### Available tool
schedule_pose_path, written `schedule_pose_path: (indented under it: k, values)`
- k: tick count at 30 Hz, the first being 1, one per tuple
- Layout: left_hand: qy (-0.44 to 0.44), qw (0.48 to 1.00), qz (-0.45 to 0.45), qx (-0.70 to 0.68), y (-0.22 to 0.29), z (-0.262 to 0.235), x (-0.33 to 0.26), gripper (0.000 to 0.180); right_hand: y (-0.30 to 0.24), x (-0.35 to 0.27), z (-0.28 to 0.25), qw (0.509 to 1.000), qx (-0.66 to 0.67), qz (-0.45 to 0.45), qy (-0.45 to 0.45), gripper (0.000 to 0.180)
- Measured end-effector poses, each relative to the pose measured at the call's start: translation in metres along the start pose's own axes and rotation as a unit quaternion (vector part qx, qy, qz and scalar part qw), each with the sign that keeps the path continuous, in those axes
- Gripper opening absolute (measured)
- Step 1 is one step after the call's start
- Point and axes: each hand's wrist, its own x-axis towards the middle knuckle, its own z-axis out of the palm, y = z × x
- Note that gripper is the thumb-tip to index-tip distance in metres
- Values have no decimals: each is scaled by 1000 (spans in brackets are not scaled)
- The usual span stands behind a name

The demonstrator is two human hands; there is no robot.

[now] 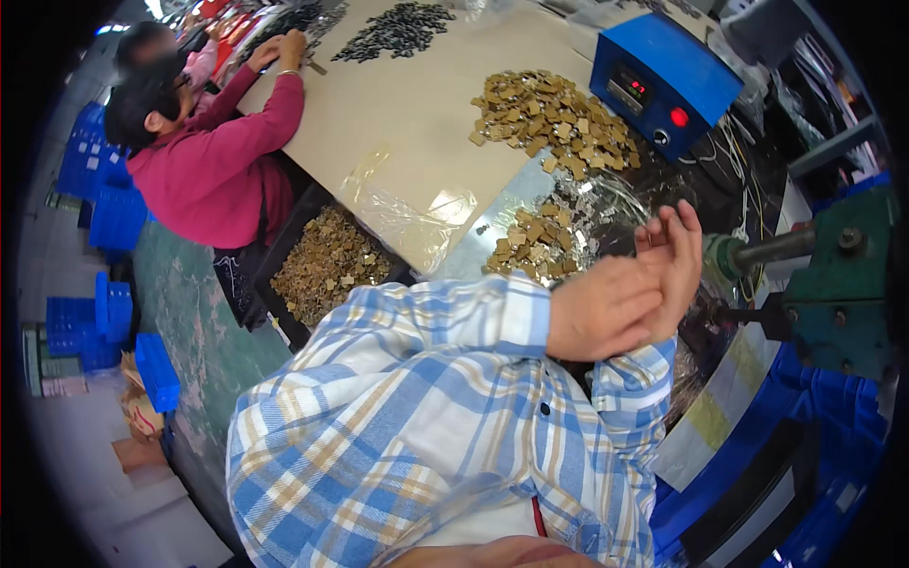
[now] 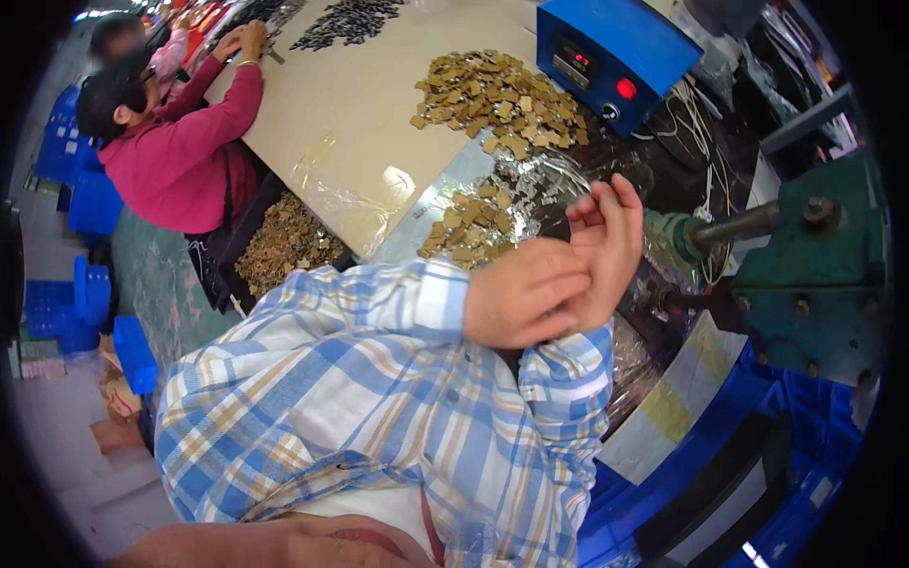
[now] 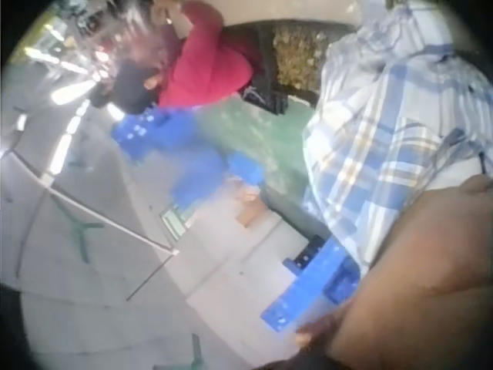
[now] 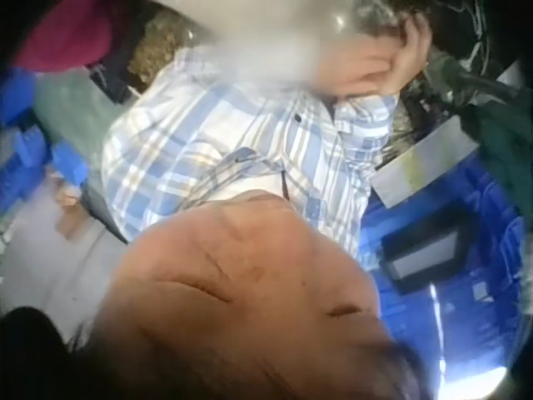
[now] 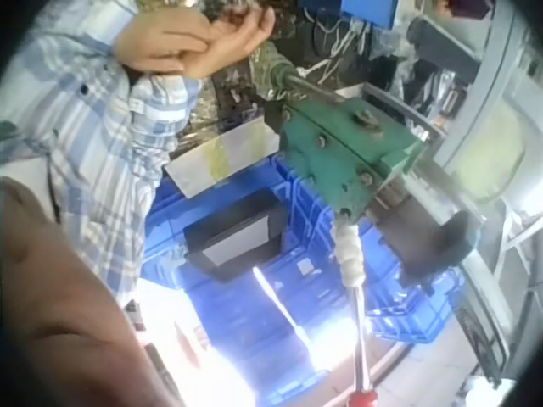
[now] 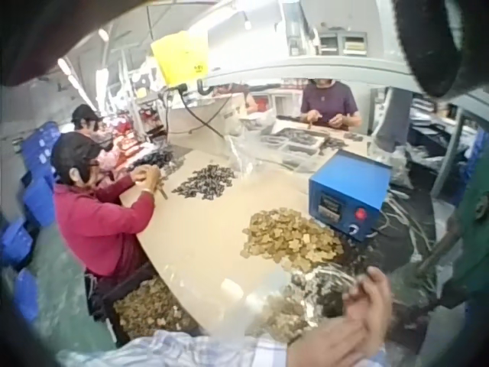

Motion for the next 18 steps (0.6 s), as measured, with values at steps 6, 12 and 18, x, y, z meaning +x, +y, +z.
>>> schedule_pose_path:
  k: [6, 12, 18]
  values:
    - [8, 984, 97, 147, 19, 19, -19, 29, 14, 6, -12, 985, 135, 67, -78, 24]
    - [-173, 980, 91, 31, 39, 34, -29, 23, 38, 11, -9, 984, 98, 84, -120, 23]
    - [-60, 973, -4, 222, 44, 26, -18, 42, 26, 11, 5, 990, 58, 52, -119, 24]
